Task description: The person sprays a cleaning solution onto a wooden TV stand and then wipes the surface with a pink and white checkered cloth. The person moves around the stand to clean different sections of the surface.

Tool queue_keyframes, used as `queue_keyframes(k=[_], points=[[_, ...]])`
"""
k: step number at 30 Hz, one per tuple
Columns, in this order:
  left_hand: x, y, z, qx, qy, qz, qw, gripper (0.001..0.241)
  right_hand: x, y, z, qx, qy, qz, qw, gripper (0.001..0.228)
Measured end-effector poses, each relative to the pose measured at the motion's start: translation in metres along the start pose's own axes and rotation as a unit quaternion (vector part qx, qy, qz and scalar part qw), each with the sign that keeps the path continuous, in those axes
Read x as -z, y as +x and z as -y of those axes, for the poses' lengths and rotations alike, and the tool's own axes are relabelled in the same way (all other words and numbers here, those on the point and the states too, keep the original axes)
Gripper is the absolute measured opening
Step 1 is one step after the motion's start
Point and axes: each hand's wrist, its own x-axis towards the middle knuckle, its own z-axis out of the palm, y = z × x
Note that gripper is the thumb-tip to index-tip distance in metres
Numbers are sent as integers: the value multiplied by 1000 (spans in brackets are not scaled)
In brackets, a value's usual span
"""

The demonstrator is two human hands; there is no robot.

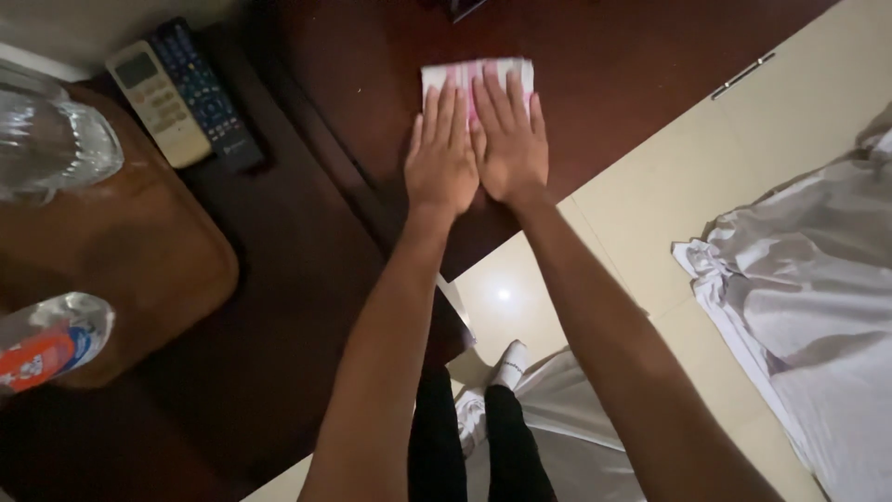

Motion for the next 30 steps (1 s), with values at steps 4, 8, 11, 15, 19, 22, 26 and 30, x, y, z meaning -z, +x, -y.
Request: queue_keyframes(k=[4, 8, 11, 15, 19, 22, 26, 30], points=[[-10, -31, -18, -21, -36, -52, 998, 57, -7, -41, -11, -11, 21, -24, 999, 60], [-7, -45, -30, -64, -64, -100, 991, 56, -9, -58, -17, -21, 55, -49, 997, 59], [-9, -41, -36, -73, -71, -124, 987, 52, -11, -61, -21, -33, 59, -53, 996, 59], [-10, -25, -39, -77, -54, -130, 987, 50, -6, -55, -28, -39, 71, -67, 994, 58], [-17, 1, -43, -81, -26, -75, 994, 55, -2, -34, -46, -48, 67, -63, 995, 59], [-21, 29, -49, -87, -40, -20, 995, 57, 8, -17, -60, -54, 79, -75, 993, 59], [-26, 66, -55, -96, -3, 8, 995, 61, 12, 10, -78, -74, 79, -62, 992, 59], [-23, 98, -63, -95, 23, 66, 993, 61, 17, 31, -93, -90, 70, -70, 991, 59]])
